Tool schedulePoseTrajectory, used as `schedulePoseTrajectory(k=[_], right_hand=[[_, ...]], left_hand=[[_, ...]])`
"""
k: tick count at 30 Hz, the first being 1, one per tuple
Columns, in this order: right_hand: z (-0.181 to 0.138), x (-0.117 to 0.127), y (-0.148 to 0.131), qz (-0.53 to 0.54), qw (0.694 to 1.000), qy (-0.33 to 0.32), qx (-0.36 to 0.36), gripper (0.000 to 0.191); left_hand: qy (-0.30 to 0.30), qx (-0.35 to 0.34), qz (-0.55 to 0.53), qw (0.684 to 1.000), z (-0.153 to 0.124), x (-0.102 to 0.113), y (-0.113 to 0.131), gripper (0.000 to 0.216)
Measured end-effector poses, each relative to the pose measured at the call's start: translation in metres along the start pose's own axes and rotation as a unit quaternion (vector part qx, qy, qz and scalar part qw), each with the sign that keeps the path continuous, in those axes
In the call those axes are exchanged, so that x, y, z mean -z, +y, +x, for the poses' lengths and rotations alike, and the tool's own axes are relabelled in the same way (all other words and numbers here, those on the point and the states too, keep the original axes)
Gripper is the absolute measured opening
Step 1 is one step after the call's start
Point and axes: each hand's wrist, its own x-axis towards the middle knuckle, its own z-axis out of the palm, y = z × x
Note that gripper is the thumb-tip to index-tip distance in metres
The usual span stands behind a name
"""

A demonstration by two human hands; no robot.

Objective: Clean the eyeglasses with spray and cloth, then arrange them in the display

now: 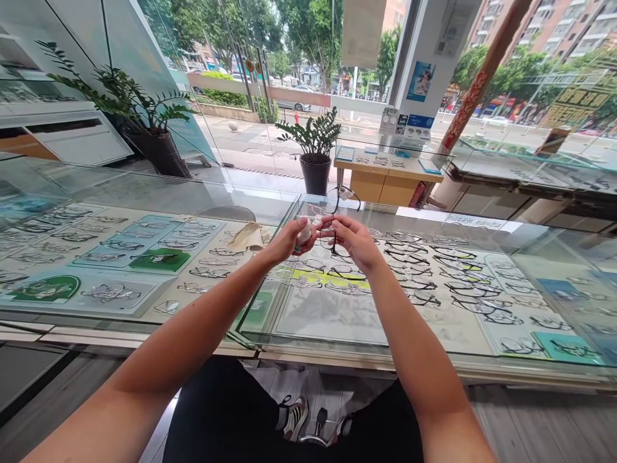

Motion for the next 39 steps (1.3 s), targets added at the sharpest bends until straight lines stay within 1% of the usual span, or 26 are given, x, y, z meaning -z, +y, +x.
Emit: schedulePoseTrajectory(k=[4,6,9,11,12,14,16,18,20,21,23,25,27,32,39], right_hand=[[0.003,0.000,0.004,0.039,0.999,0.009,0.015,0.054],[0.003,0.000,0.005,0.043,0.999,0.008,0.016,0.052],[0.002,0.000,0.004,0.043,0.999,0.002,0.014,0.051],[0.001,0.001,0.002,0.040,0.999,0.003,0.014,0.053],[0.001,0.001,0.001,0.040,0.999,0.006,0.015,0.054],[0.000,0.003,0.000,0.041,0.999,0.012,0.018,0.054],[0.000,0.004,0.000,0.046,0.999,0.016,0.020,0.053],[0.000,0.005,0.000,0.054,0.998,0.018,0.020,0.052],[0.000,0.006,0.000,0.065,0.998,0.019,0.020,0.050],[0.000,0.006,0.000,0.069,0.997,0.019,0.019,0.049],[0.000,0.007,0.000,0.069,0.997,0.020,0.017,0.048],[0.000,0.008,0.001,0.062,0.998,0.020,0.017,0.048],[0.000,0.009,0.001,0.054,0.998,0.022,0.016,0.049],[0.000,0.012,0.002,0.037,0.999,0.030,0.018,0.051],[-0.002,0.011,0.002,0.035,0.999,0.026,0.019,0.049]], left_hand=[[-0.037,-0.021,0.061,0.997,-0.004,-0.005,0.002,0.083],[-0.037,-0.019,0.069,0.997,-0.005,-0.006,0.002,0.082],[-0.006,0.000,0.035,0.999,-0.002,0.000,-0.001,0.083],[0.037,-0.007,0.000,0.999,0.003,0.009,-0.005,0.086],[0.070,-0.017,-0.017,0.997,0.007,0.016,-0.007,0.086],[0.160,-0.040,-0.038,0.986,0.016,0.035,-0.013,0.081],[0.275,-0.063,-0.028,0.959,0.022,0.059,-0.021,0.064],[0.405,-0.068,0.039,0.911,0.026,0.086,-0.030,0.038],[0.516,-0.025,0.134,0.845,0.026,0.113,-0.039,0.012],[0.556,0.009,0.172,0.813,0.024,0.126,-0.043,0.009],[0.611,0.088,0.209,0.758,0.020,0.147,-0.051,0.027],[0.637,0.149,0.210,0.726,0.016,0.163,-0.057,0.036],[0.646,0.179,0.202,0.714,0.012,0.173,-0.063,0.038],[0.648,0.202,0.197,0.707,0.007,0.186,-0.078,0.041],[0.642,0.221,0.220,0.700,0.008,0.193,-0.091,0.037]])
